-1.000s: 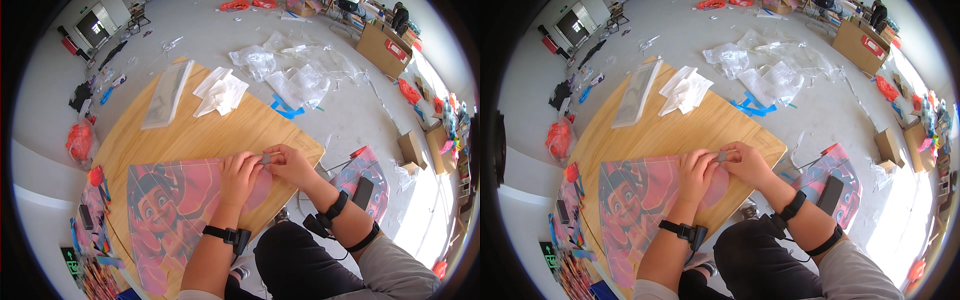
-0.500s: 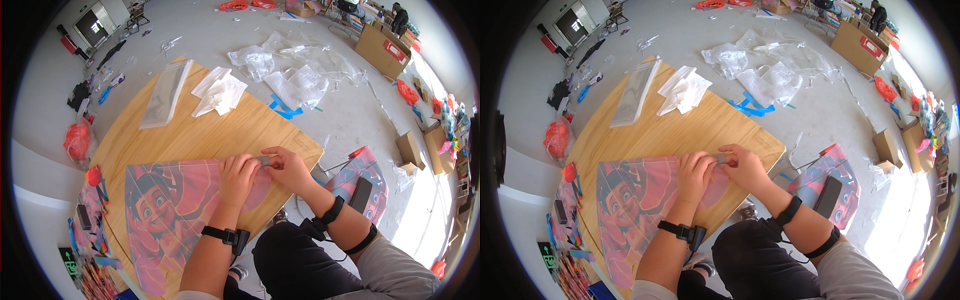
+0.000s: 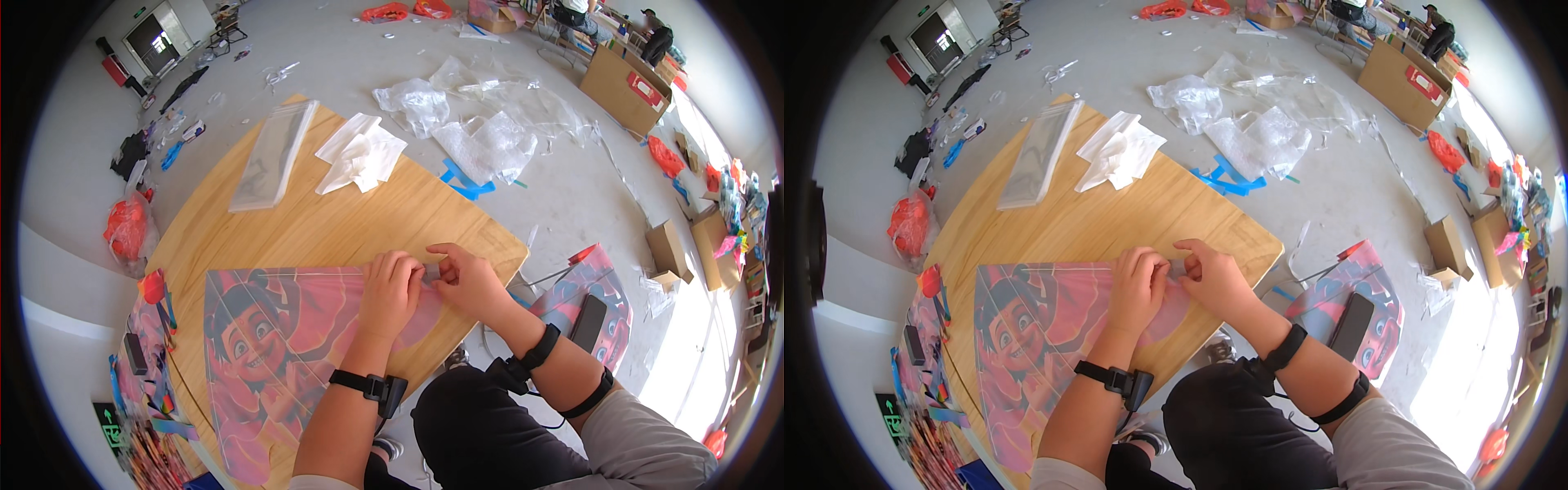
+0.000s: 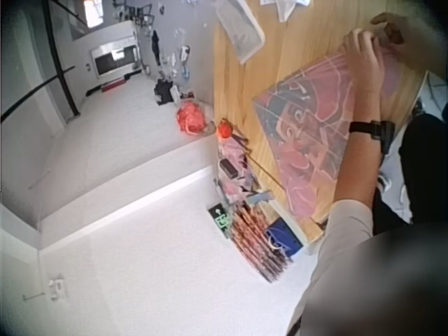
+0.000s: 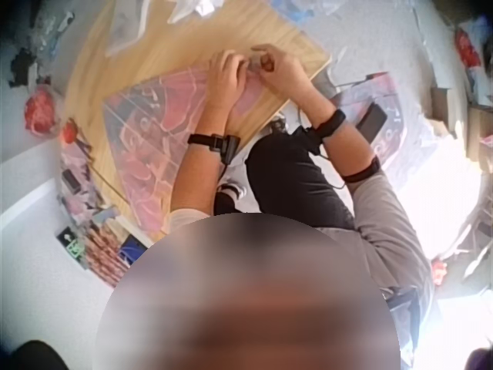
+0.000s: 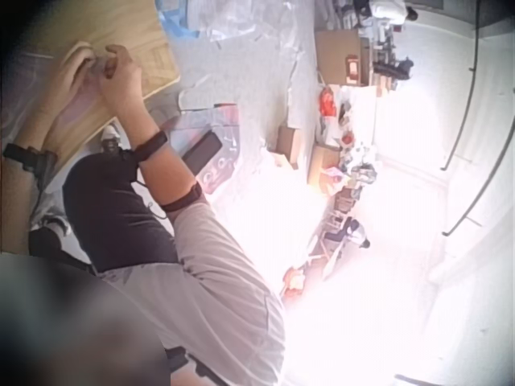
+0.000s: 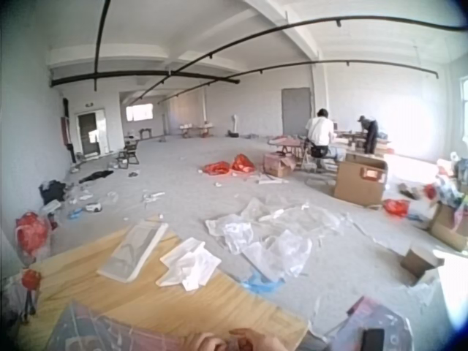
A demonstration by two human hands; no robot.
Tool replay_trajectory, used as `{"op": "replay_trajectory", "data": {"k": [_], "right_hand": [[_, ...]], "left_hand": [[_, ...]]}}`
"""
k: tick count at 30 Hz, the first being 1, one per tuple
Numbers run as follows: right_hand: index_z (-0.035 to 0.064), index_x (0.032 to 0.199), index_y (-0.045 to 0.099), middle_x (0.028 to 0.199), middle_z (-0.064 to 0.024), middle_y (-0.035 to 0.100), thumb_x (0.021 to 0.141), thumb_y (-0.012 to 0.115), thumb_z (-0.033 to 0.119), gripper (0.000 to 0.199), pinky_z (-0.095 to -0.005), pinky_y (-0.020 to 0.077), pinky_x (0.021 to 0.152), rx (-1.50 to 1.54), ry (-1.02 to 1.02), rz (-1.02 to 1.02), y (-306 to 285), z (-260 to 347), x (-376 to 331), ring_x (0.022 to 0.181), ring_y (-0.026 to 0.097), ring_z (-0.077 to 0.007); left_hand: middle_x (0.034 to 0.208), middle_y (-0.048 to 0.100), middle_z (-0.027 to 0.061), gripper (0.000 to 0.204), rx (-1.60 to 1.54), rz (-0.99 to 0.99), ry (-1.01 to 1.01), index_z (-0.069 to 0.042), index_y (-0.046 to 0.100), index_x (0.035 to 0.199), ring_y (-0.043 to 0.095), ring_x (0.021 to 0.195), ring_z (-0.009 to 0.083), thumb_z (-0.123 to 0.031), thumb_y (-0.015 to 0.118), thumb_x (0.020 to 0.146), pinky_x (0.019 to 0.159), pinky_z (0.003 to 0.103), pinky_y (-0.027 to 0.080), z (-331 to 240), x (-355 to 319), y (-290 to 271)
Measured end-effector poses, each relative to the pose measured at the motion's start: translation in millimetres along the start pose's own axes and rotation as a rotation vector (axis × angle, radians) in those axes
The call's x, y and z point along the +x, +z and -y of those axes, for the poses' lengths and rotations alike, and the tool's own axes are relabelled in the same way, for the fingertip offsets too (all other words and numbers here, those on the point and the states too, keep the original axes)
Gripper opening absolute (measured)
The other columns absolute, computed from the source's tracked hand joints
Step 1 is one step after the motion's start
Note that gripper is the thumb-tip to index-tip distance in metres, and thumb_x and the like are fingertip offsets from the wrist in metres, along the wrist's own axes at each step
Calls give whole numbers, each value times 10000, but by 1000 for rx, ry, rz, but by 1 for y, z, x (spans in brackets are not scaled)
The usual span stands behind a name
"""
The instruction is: The recorder is assembling a cartoon-themed kite by attaching colorful plastic tails and strips to the main frame using adhesive tape.
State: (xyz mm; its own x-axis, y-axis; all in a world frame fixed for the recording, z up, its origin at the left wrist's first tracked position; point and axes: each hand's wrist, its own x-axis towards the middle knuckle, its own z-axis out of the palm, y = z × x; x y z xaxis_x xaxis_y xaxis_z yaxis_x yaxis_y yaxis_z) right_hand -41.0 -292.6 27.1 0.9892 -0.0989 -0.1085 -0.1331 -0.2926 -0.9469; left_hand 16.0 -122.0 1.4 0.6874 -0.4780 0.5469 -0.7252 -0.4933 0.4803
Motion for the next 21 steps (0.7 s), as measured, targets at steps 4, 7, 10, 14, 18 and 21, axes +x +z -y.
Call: {"op": "replay_trajectory", "data": {"k": [4,7,10,14,18,21], "right_hand": [[38,1347,568,899,-60,639,827,707,-26,542,-264,538,725,-61,-1,7,-4,-2,2,789,642,-122],[41,1358,561,887,-56,636,819,722,-12,566,-267,538,722,-113,-22,19,-6,-1,4,778,638,-122],[48,1369,554,870,-51,635,821,723,5,575,-271,535,716,-114,-25,36,-5,-2,6,762,635,-122],[55,1372,555,840,-45,630,835,719,32,562,-276,529,707,-162,-11,31,-5,-3,9,744,630,-124],[54,1376,547,811,-50,644,854,701,55,544,-285,522,692,-170,-36,8,-2,-3,12,718,625,-139],[47,1366,547,801,-92,666,845,681,68,538,-342,530,703,-171,-39,0,-3,-2,14,736,653,-218]], "left_hand": [[1006,595,67,122,-32,17,-19,-94,574,948,566,964,307,-78,676,883,848,434,403,-1,1,3],[1012,592,75,129,-47,18,-31,-89,559,956,565,974,315,-72,667,887,850,439,405,2,0,4],[1021,597,89,139,-52,15,-39,-74,553,964,566,979,330,-48,663,882,848,443,405,2,-2,2],[1028,598,94,128,-62,29,-40,-73,540,956,565,976,337,-50,649,893,845,448,406,4,-1,6],[1031,599,99,125,-41,23,-34,-75,538,959,566,977,341,-54,644,896,846,450,405,2,0,2],[1030,598,100,126,-41,27,-44,-77,536,960,570,979,337,-58,642,896,848,451,405,4,-1,3]]}}
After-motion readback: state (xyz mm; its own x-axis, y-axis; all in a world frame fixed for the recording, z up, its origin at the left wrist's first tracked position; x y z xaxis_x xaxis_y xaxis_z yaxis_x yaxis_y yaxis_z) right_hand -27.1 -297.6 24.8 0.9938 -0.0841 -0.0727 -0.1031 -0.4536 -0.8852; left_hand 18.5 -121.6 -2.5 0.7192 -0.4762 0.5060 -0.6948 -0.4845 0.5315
